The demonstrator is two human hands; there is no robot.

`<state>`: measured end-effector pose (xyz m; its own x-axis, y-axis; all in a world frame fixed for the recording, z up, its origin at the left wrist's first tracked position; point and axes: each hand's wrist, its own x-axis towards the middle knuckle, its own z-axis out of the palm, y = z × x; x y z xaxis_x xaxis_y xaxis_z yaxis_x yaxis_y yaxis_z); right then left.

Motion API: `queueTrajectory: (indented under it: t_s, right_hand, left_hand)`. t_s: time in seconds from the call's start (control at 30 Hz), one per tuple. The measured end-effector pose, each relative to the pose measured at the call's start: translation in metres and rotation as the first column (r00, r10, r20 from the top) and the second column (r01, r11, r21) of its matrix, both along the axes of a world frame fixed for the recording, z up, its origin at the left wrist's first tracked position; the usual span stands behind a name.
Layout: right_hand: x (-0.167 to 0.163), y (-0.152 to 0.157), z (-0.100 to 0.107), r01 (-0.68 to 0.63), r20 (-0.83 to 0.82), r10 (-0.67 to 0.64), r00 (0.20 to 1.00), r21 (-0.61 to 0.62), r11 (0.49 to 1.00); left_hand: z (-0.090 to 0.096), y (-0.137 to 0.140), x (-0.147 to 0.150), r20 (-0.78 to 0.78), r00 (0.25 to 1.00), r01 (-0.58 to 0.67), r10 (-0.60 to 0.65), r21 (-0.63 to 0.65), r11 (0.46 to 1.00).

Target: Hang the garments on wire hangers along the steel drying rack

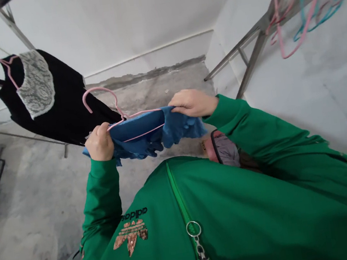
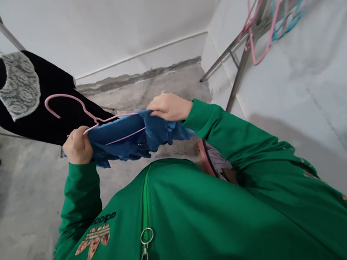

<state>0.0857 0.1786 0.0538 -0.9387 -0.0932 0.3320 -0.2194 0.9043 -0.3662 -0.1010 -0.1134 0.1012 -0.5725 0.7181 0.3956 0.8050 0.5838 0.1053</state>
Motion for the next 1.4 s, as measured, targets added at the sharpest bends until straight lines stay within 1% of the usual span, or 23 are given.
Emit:
queueTrajectory:
  t_s: [0.1,0.17,0.23,0.33,0.4,0.47,0.53,0.67,0.7,0.77,0.83,0.87,0.9,0.97,1.03,1.07,1.13,1.2,1.23,1.27,1.3,1.33,1.4]
  right_hand:
    - [0.003,-0.011,0.007,0.099,-0.087,-0.095,0.992,0.043,0.994]
    - [0.006,-0.015,0.013,0.189,-0.188,-0.182,0.965,0.02,0.982]
    - [0.01,-0.015,0.019,0.255,-0.263,-0.248,0.932,-0.009,0.967]
    - [0.017,-0.01,0.026,0.307,-0.303,-0.304,0.903,-0.039,0.951]
    - [0.021,-0.007,0.028,0.315,-0.304,-0.315,0.899,-0.052,0.948]
    - [0.024,-0.006,0.028,0.314,-0.303,-0.319,0.898,-0.067,0.947]
    - [0.026,-0.006,0.028,0.314,-0.295,-0.325,0.899,-0.084,0.946]
    - [0.028,-0.006,0.029,0.297,-0.345,-0.317,0.884,-0.11,0.948]
    - [0.029,-0.006,0.029,0.283,-0.376,-0.303,0.876,-0.11,0.953]
    - [0.032,-0.006,0.029,0.262,-0.433,-0.282,0.856,-0.106,0.959]
    - [0.035,-0.008,0.028,0.277,-0.459,-0.297,0.837,-0.112,0.954]
    - [0.037,-0.008,0.027,0.294,-0.463,-0.316,0.828,-0.121,0.948]
    - [0.038,-0.009,0.026,0.314,-0.464,-0.338,0.819,-0.13,0.94]
    - [0.04,-0.01,0.022,0.346,-0.471,-0.367,0.802,-0.135,0.929]
    - [0.042,-0.01,0.019,0.359,-0.492,-0.375,0.786,-0.13,0.924]
    - [0.042,-0.01,0.018,0.364,-0.498,-0.378,0.78,-0.131,0.922]
    - [0.043,-0.009,0.017,0.372,-0.494,-0.394,0.775,-0.146,0.916]
    - [0.044,-0.009,0.016,0.385,-0.475,-0.419,0.773,-0.173,0.906]
    - [0.045,-0.008,0.015,0.39,-0.471,-0.43,0.77,-0.186,0.902]
    - [0.045,-0.008,0.014,0.39,-0.472,-0.436,0.766,-0.197,0.899]
    - [0.046,-0.009,0.013,0.389,-0.474,-0.441,0.762,-0.208,0.897]
    - [0.047,-0.009,0.013,0.388,-0.473,-0.444,0.761,-0.216,0.896]
    - [0.047,-0.01,0.012,0.384,-0.469,-0.442,0.764,-0.219,0.897]
  left_hand:
    - [0.001,0.0,-0.006,0.093,0.989,0.112,-0.112,0.004,0.994]
    - [0.001,-0.002,-0.014,0.186,0.962,0.201,-0.197,-0.003,0.979]
    - [0.0,-0.007,-0.026,0.27,0.932,0.262,-0.241,-0.043,0.964]
    - [-0.005,-0.021,-0.044,0.348,0.918,0.242,-0.19,-0.113,0.964]
    - [-0.01,-0.031,-0.054,0.381,0.914,0.197,-0.14,-0.114,0.974]
    - [-0.015,-0.04,-0.06,0.421,0.898,0.165,-0.123,-0.063,0.984]
    - [-0.019,-0.045,-0.062,0.498,0.858,0.133,-0.129,0.027,0.991]
    - [-0.019,-0.048,-0.062,0.67,0.713,0.049,-0.205,0.244,0.969]
    - [-0.018,-0.047,-0.061,0.673,0.704,0.012,-0.226,0.307,0.952]
    - [-0.02,-0.045,-0.057,0.627,0.747,-0.112,-0.222,0.448,0.887]
    - [-0.027,-0.041,-0.048,0.579,0.804,-0.269,-0.136,0.559,0.784]
    - [-0.031,-0.039,-0.042,0.577,0.812,-0.331,-0.087,0.578,0.746]
    - [-0.037,-0.036,-0.034,0.593,0.804,-0.374,-0.051,0.569,0.732]
    - [-0.05,-0.029,-0.019,0.651,0.758,-0.41,-0.039,0.522,0.748]
    - [-0.06,-0.02,-0.006,0.704,0.702,-0.41,-0.108,0.524,0.747]
    - [-0.063,-0.015,-0.003,0.724,0.67,-0.422,-0.163,0.552,0.719]
    - [-0.06,-0.009,-0.002,0.742,0.6,-0.472,-0.298,0.63,0.617]
    - [-0.048,-0.009,-0.009,0.725,0.547,-0.526,-0.418,0.686,0.503]
    - [-0.041,-0.011,-0.014,0.712,0.534,-0.542,-0.456,0.702,0.462]
    - [-0.033,-0.015,-0.019,0.702,0.528,-0.551,-0.477,0.711,0.437]
    - [-0.027,-0.02,-0.025,0.705,0.519,-0.553,-0.484,0.708,0.439]
    - [-0.022,-0.025,-0.03,0.718,0.504,-0.555,-0.48,0.695,0.456]
    - [-0.019,-0.035,-0.037,0.76,0.466,-0.548,-0.453,0.65,0.526]
